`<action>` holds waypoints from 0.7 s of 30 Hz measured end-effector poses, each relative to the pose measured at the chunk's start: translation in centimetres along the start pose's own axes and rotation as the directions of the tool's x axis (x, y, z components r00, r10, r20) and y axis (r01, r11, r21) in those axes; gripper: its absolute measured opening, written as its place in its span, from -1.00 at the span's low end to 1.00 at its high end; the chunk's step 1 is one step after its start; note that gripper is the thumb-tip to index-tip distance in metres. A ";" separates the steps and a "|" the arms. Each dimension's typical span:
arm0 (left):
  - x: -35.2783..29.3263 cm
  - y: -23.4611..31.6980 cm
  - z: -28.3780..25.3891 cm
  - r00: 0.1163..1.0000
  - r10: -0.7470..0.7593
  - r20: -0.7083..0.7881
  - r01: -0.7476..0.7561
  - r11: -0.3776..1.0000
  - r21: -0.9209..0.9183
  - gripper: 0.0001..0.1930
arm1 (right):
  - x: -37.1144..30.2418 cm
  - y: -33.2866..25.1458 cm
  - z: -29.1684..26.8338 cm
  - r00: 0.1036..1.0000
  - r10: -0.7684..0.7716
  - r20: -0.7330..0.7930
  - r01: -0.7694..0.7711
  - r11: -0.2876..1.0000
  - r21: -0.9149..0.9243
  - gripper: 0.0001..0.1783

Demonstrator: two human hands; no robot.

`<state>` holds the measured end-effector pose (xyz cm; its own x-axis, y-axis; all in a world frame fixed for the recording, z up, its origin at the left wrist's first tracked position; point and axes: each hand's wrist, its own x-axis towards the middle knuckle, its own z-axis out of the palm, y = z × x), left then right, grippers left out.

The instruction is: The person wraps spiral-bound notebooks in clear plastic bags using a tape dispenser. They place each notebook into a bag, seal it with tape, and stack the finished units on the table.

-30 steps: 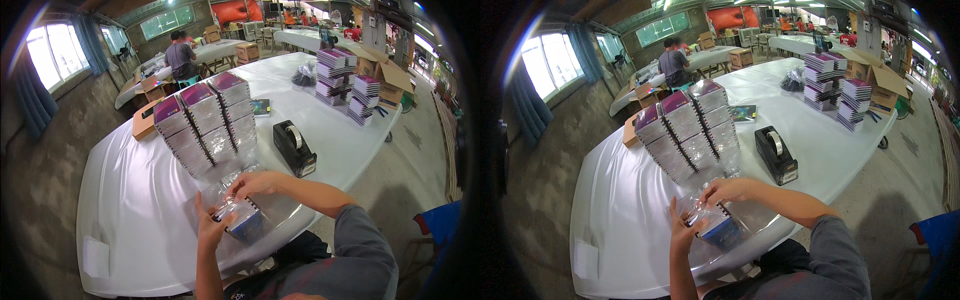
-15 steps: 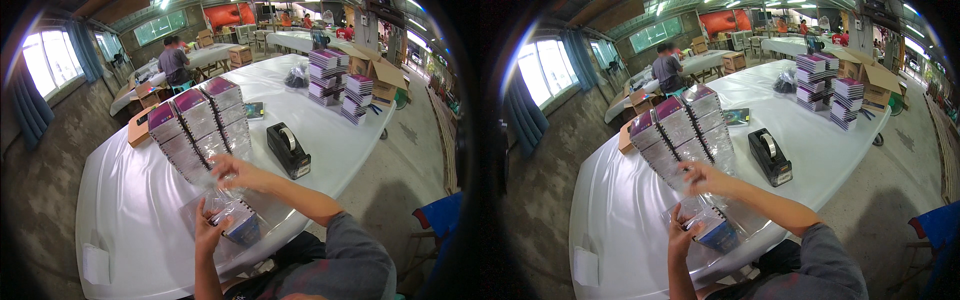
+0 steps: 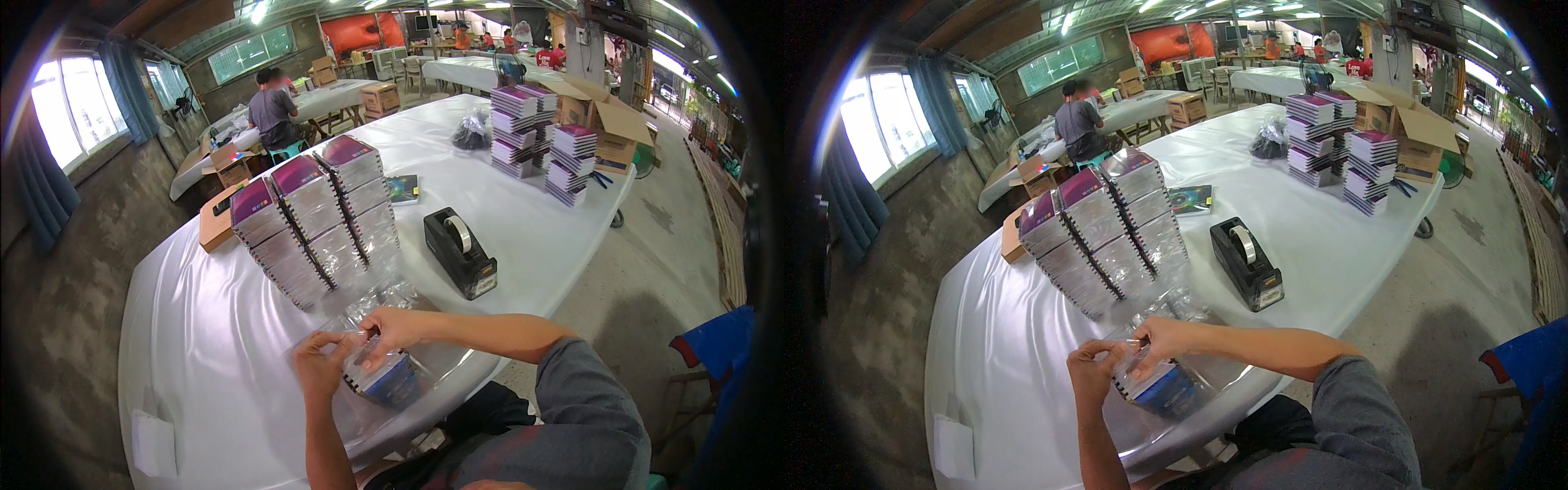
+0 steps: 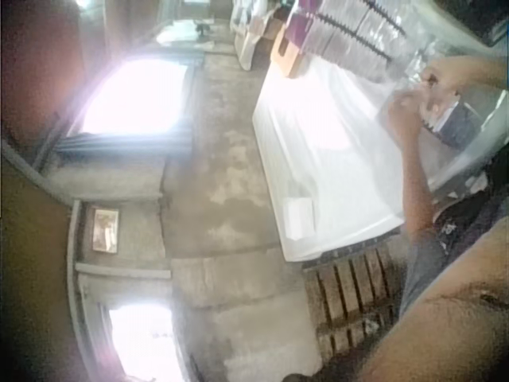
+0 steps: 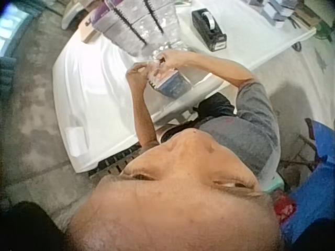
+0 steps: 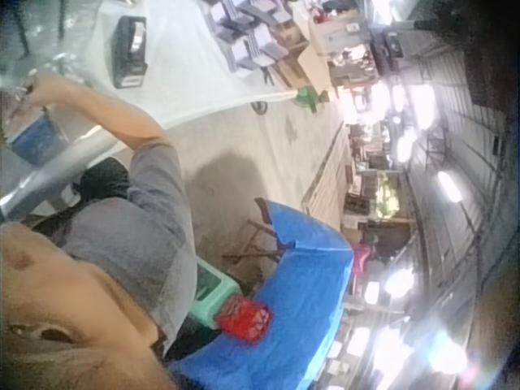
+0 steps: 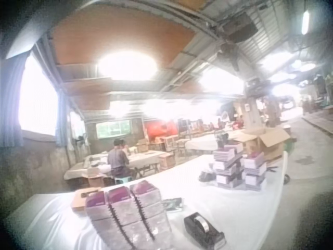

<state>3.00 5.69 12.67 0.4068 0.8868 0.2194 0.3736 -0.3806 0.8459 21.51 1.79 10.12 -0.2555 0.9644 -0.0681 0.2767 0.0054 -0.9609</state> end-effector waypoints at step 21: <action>-2.6 -1.7 -0.2 0.991 0.124 -0.054 -0.123 0.992 0.031 -0.84 | -1.0 -1.5 1.2 0.942 -0.288 -0.174 0.219 0.918 -0.332 -0.78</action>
<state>1.19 4.10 10.78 0.4041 0.8455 0.3490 0.3461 -0.4945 0.7973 20.23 0.51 11.36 -0.1590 0.9527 0.2590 0.5051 0.3039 -0.8078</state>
